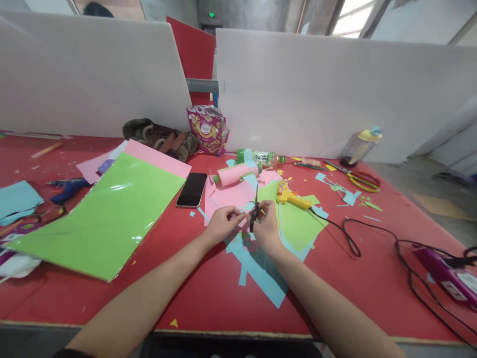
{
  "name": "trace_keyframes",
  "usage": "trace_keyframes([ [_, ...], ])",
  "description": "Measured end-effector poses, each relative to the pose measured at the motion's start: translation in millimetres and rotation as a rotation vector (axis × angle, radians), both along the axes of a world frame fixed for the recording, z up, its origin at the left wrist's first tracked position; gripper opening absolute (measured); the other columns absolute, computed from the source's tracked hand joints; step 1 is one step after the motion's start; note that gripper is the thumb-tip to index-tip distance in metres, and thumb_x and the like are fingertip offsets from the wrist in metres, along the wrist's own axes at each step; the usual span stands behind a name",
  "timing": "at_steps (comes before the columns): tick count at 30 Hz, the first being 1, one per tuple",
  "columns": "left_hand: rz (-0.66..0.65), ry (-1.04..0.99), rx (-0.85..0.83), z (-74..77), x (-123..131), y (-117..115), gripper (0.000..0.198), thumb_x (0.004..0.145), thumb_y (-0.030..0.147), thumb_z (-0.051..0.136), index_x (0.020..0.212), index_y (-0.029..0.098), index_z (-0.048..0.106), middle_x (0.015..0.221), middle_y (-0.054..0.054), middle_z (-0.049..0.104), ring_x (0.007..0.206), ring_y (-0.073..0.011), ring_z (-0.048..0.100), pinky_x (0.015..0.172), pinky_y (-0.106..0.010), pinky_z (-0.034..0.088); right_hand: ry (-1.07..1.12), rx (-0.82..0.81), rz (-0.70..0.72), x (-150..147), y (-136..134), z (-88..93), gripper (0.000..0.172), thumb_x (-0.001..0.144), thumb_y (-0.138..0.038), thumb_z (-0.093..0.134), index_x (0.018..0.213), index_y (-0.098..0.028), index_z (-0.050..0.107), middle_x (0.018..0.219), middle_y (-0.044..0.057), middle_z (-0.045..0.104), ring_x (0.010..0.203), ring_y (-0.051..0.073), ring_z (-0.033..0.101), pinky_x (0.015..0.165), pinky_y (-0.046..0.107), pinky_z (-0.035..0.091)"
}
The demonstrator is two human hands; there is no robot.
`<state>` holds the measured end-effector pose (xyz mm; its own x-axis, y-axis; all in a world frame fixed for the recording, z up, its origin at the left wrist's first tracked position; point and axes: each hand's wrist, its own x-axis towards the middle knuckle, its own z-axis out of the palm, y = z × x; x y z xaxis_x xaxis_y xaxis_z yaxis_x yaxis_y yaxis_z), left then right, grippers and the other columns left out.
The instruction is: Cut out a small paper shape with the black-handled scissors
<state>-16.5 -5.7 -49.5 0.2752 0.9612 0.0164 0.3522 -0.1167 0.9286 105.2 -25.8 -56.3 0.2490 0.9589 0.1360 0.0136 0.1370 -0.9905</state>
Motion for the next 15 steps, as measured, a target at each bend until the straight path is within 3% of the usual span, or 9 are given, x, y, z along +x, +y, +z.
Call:
trace_keyframes([
  [6, -0.033, 0.051, -0.018, 4.1, -7.0, -3.6, 0.022, 0.066, 0.034, 0.055, 0.057, 0.014, 0.049, 0.042, 0.009, 0.026, 0.042, -0.0062, 0.028, 0.044, -0.019, 0.026, -0.021, 0.005, 0.053, 2.4, -5.5, -3.2, 0.031, 0.058, -0.006, 0.052, 0.078, -0.023, 0.036, 0.067, -0.008, 0.044, 0.057, 0.009, 0.047, 0.053, 0.022, 0.039],
  [15, -0.034, 0.13, -0.034, 14.1, -16.8, -4.6, 0.02, 0.064, 0.032, 0.056, 0.057, 0.014, 0.054, 0.041, 0.009, 0.027, 0.041, -0.0065, 0.028, 0.044, -0.019, 0.025, 0.0, -0.026, 0.109, 17.8, -11.6, -8.0, 0.033, 0.057, -0.008, 0.056, 0.078, -0.024, 0.036, 0.067, -0.008, 0.043, 0.059, 0.01, 0.048, 0.05, 0.021, 0.041],
])
